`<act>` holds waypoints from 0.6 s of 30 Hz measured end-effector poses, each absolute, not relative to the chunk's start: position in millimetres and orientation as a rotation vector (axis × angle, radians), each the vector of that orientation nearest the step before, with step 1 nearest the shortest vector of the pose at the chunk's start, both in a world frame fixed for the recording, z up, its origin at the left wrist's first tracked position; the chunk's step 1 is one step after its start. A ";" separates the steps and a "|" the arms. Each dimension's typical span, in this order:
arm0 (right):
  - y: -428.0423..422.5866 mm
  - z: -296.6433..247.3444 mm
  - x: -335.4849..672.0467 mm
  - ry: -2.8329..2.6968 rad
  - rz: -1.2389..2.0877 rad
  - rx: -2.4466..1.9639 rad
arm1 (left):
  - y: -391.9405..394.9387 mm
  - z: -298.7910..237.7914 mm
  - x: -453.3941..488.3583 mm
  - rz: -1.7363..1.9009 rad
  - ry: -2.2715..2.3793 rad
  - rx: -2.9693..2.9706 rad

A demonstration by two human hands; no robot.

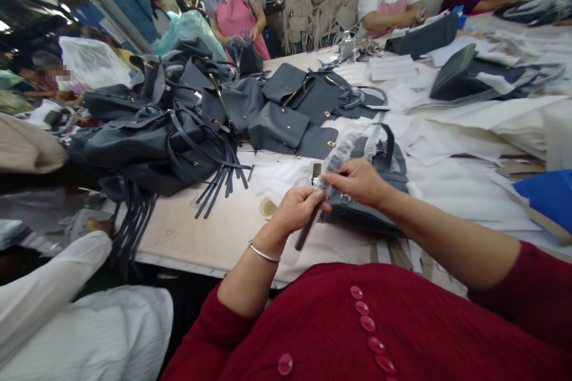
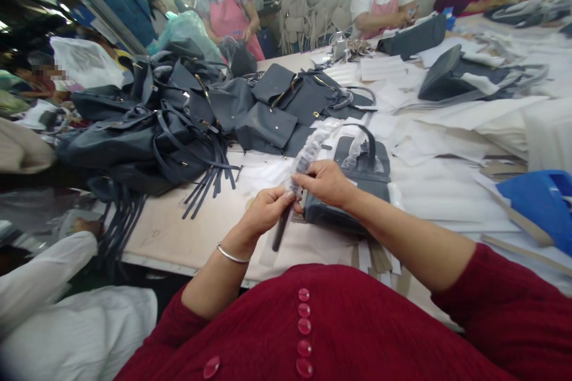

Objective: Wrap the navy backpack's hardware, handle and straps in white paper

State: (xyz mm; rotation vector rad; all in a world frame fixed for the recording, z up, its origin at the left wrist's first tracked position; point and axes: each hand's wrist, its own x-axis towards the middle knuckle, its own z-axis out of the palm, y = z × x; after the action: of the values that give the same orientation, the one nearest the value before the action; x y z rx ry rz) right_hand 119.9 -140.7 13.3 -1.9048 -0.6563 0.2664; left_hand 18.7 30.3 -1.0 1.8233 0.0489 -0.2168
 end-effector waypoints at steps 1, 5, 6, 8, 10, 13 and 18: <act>-139.0 9.5 117.5 -0.682 0.325 -1.883 | 30.2 -1.2 19.7 -0.196 0.038 1.827; -144.8 6.2 123.7 -0.607 0.287 -1.919 | 34.2 -4.2 16.7 -0.289 -0.013 1.796; -147.9 8.7 127.9 -0.563 0.237 -1.943 | 35.6 -5.8 15.0 -0.331 -0.015 1.790; -151.2 14.0 133.2 -0.500 0.161 -1.978 | 37.1 -8.8 13.5 -0.354 0.016 1.801; -148.2 15.2 130.3 -0.513 0.189 -1.974 | 36.1 -10.9 15.4 -0.305 0.052 1.829; -138.8 8.6 117.2 -0.602 0.321 -1.932 | 34.2 -11.6 19.2 -0.225 0.085 1.858; -143.7 3.6 120.8 -0.508 0.285 -1.939 | 41.6 -16.1 9.6 -0.340 0.056 1.756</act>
State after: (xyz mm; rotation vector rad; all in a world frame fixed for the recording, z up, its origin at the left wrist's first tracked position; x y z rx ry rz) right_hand 120.8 -143.7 3.6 -1.9386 -0.5077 0.2853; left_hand 9.6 41.6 -16.1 1.7565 0.0564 -0.3403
